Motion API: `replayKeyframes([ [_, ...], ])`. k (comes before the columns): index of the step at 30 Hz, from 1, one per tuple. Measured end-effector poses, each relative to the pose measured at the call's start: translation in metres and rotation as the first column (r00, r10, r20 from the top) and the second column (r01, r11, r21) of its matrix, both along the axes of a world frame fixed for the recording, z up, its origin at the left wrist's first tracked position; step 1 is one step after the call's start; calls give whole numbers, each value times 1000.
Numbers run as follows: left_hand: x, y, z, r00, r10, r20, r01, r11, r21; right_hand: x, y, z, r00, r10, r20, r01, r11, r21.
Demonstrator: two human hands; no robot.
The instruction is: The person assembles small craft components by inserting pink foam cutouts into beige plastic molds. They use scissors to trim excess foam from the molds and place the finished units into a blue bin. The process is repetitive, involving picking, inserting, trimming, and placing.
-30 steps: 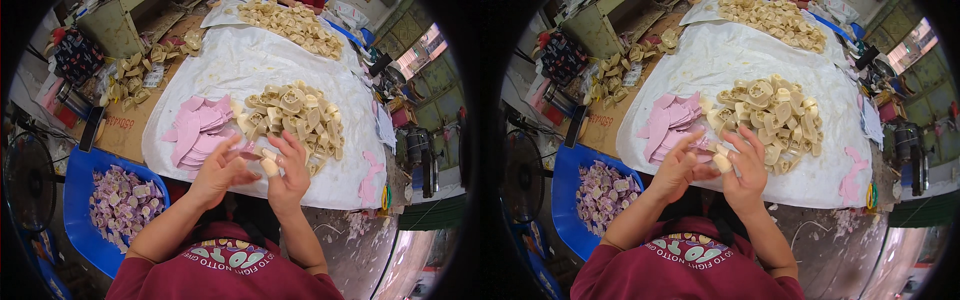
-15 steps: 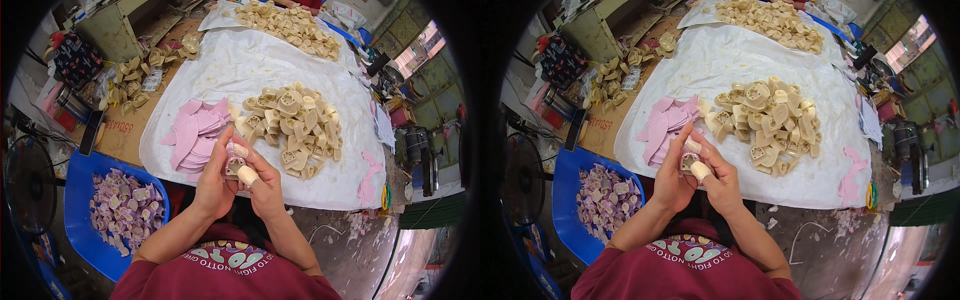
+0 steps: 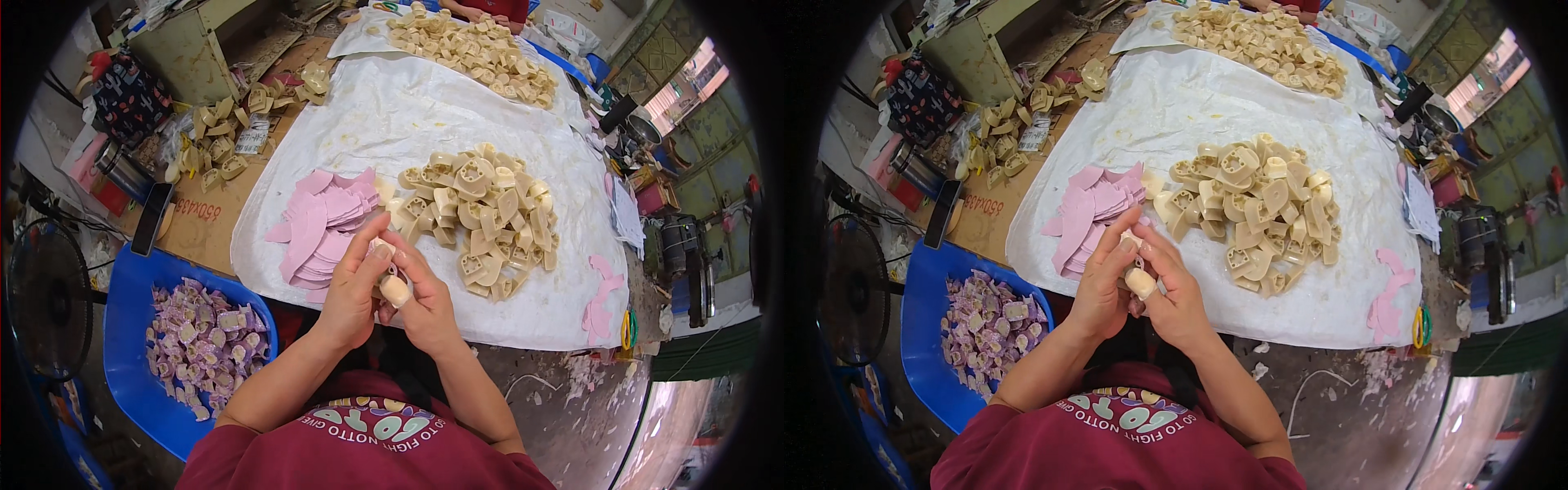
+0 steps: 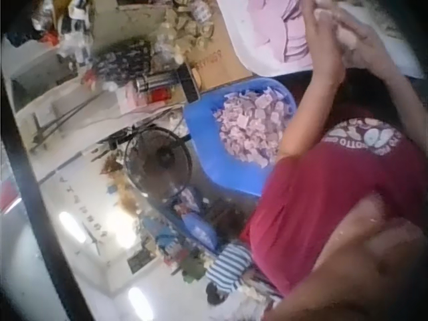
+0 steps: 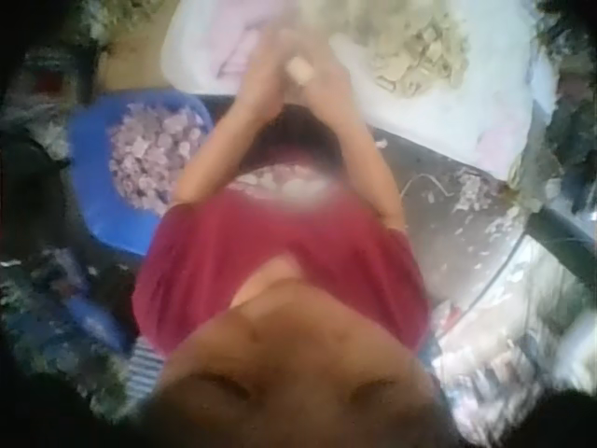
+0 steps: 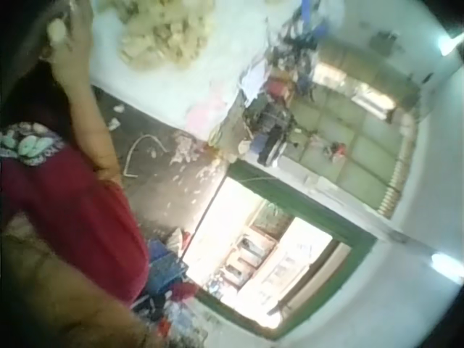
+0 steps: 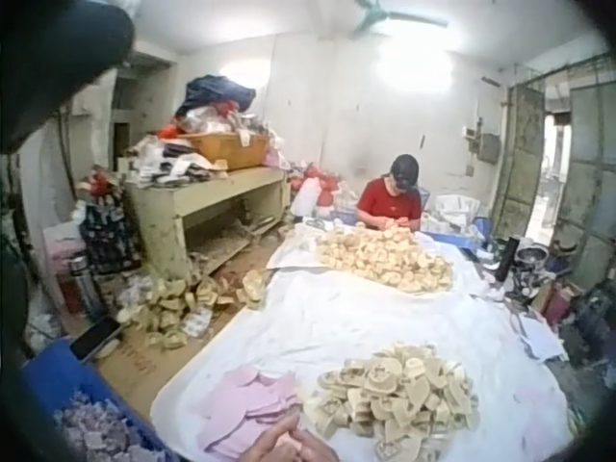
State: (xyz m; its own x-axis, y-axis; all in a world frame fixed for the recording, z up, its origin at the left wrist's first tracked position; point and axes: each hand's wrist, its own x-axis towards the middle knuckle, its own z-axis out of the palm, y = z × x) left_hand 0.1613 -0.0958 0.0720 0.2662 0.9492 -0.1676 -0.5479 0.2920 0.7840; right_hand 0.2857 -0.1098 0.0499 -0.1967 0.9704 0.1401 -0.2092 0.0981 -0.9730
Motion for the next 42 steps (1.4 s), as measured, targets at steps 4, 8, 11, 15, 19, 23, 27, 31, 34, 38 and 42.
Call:
replayKeyframes([
  [4,-6,6,-5,997,-81,17,82,996,-32,8,8,-1,924,-97,370,-3,966,260],
  [8,-13,1,8,974,-159,159,165,986,-28,17,10,21,831,-163,533,-59,925,375],
  [11,-16,0,-1,976,-207,65,200,975,99,14,8,12,844,-218,489,-33,891,453],
  [15,-15,-1,0,951,-243,190,233,970,75,19,12,16,892,-165,421,-23,913,407],
  [19,-15,-8,10,907,-256,335,243,967,81,27,13,17,995,58,84,-74,976,205],
  [23,-13,-8,-1,900,-262,347,229,964,134,9,5,20,964,71,-255,-89,994,-62],
  [27,-12,-8,3,929,-209,305,186,977,103,15,9,22,914,148,-376,-223,961,-164],
  [31,-13,-5,-3,955,-199,221,157,969,192,10,9,26,941,86,-327,-150,973,-174],
  [34,-25,2,-16,974,-180,-139,223,882,414,10,7,9,945,-15,-328,-70,967,-244],
  [38,-35,13,-11,693,272,-668,470,532,704,34,7,-1,943,-59,-327,-96,894,-438],
  [42,-33,14,3,552,430,-715,612,373,697,44,8,-1,991,-12,-135,-50,892,-450],
])
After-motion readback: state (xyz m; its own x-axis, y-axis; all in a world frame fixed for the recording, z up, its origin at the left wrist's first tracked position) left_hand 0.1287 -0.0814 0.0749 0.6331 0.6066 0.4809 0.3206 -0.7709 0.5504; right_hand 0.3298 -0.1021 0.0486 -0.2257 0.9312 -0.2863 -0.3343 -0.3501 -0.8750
